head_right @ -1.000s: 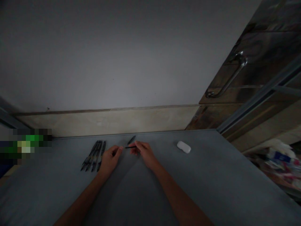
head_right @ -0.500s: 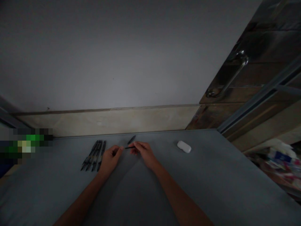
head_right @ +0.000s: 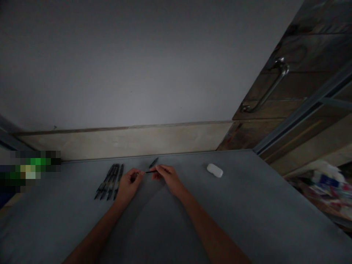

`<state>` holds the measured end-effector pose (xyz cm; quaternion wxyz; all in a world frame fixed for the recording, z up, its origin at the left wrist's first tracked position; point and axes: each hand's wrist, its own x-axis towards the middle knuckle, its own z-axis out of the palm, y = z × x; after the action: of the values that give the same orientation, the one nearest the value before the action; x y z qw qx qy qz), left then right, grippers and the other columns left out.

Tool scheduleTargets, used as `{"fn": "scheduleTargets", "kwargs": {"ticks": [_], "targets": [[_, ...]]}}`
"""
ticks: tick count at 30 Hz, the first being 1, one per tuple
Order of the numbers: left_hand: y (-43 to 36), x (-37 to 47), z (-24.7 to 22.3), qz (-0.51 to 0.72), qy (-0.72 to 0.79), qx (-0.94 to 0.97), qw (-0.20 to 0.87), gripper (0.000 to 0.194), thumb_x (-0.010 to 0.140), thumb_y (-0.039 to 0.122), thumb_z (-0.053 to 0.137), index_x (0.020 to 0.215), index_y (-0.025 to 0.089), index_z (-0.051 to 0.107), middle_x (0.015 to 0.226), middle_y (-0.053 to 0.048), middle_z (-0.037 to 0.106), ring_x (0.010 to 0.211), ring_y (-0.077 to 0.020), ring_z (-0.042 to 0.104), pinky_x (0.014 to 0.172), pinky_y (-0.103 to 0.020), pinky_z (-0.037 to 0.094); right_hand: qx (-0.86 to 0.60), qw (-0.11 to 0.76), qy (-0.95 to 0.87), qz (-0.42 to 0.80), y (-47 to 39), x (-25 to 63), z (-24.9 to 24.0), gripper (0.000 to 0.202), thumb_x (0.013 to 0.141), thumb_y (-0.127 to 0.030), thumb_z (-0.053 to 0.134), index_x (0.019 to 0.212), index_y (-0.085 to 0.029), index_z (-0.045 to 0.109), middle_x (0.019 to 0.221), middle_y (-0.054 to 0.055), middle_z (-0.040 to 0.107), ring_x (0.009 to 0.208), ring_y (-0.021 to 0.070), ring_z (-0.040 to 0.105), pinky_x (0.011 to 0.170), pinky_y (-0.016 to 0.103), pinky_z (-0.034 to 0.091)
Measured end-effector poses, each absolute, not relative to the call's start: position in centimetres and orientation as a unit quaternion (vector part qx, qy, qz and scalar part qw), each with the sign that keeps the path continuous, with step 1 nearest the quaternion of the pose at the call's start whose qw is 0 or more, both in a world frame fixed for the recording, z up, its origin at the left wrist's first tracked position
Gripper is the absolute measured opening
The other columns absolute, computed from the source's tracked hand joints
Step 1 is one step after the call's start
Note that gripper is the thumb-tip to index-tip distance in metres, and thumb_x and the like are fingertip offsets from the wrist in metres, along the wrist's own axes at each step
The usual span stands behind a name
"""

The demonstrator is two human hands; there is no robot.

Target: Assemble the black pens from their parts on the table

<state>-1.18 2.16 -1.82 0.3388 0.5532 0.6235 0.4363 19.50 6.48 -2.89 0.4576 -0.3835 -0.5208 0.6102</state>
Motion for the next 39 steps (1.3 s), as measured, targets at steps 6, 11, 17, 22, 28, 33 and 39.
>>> {"fn": "scheduleTargets", "kwargs": {"ticks": [6, 11, 17, 22, 28, 33, 39], "targets": [[2.1, -1.2, -1.7, 0.439, 0.624, 0.566, 0.313, 0.054, 0.092, 0.070, 0.059, 0.062, 0.027, 0.047, 0.060, 0.007, 0.039, 0.062, -0.0156, 0.043, 0.064, -0.032, 0.030, -0.381, 0.452, -0.525, 0.612, 6.5, 19.6, -2.8, 0.056, 0.092, -0.077, 0.084, 0.095, -0.022, 0.094, 0.073, 0.005, 0.082, 0.069, 0.0200, 0.069, 0.069, 0.034, 0.047], [2.1, -1.1, -1.5, 0.443, 0.623, 0.549, 0.338, 0.048, 0.088, 0.072, 0.062, 0.076, 0.026, 0.064, 0.060, 0.008, 0.044, 0.059, -0.0163, 0.045, 0.062, -0.032, 0.031, -0.381, 0.450, -0.533, 0.607, 6.4, 19.7, -2.7, 0.052, 0.093, -0.073, 0.085, 0.093, -0.022, 0.094, 0.075, 0.005, 0.082, 0.071, 0.0197, 0.069, 0.070, 0.033, 0.047], [2.2, -1.0, -1.6, 0.443, 0.626, 0.558, 0.316, 0.060, 0.093, 0.077, 0.058, 0.061, 0.029, 0.043, 0.060, 0.007, 0.035, 0.060, -0.0153, 0.041, 0.062, -0.032, 0.031, -0.388, 0.435, -0.541, 0.606, 6.4, 19.8, -2.3, 0.052, 0.093, -0.071, 0.086, 0.100, -0.021, 0.095, 0.075, 0.004, 0.081, 0.069, 0.0195, 0.066, 0.071, 0.034, 0.048], [2.2, -1.1, -1.8, 0.448, 0.622, 0.556, 0.323, 0.052, 0.090, 0.076, 0.063, 0.072, 0.027, 0.060, 0.061, 0.008, 0.043, 0.060, -0.0165, 0.046, 0.063, -0.032, 0.034, -0.392, 0.426, -0.558, 0.595, 6.4, 19.9, -2.2, 0.051, 0.093, -0.071, 0.086, 0.100, -0.021, 0.095, 0.076, 0.004, 0.082, 0.071, 0.0203, 0.066, 0.073, 0.035, 0.049], [2.1, -1.0, -1.7, 0.449, 0.610, 0.560, 0.335, 0.062, 0.091, 0.078, 0.061, 0.058, 0.028, 0.042, 0.060, 0.007, 0.035, 0.061, -0.0154, 0.040, 0.063, -0.033, 0.031, -0.395, 0.420, -0.546, 0.607, 6.1, 19.8, -2.1, 0.049, 0.091, -0.070, 0.088, 0.099, -0.022, 0.095, 0.077, 0.004, 0.083, 0.072, 0.0210, 0.067, 0.076, 0.036, 0.051], [2.1, -1.0, -1.6, 0.455, 0.613, 0.553, 0.334, 0.060, 0.089, 0.078, 0.063, 0.062, 0.028, 0.046, 0.061, 0.007, 0.037, 0.062, -0.0155, 0.040, 0.064, -0.033, 0.032, -0.391, 0.419, -0.548, 0.609, 6.0, 19.8, -1.7, 0.048, 0.091, -0.070, 0.088, 0.098, -0.023, 0.094, 0.078, 0.004, 0.083, 0.073, 0.0204, 0.067, 0.077, 0.035, 0.051], [2.1, -1.0, -1.6, 0.455, 0.613, 0.552, 0.336, 0.061, 0.091, 0.080, 0.062, 0.063, 0.028, 0.047, 0.061, 0.007, 0.038, 0.062, -0.0161, 0.041, 0.063, -0.033, 0.033, -0.393, 0.427, -0.544, 0.606, 6.0, 19.7, -1.7, 0.046, 0.091, -0.069, 0.088, 0.098, -0.024, 0.095, 0.077, 0.004, 0.083, 0.072, 0.0213, 0.067, 0.075, 0.036, 0.050]]}}
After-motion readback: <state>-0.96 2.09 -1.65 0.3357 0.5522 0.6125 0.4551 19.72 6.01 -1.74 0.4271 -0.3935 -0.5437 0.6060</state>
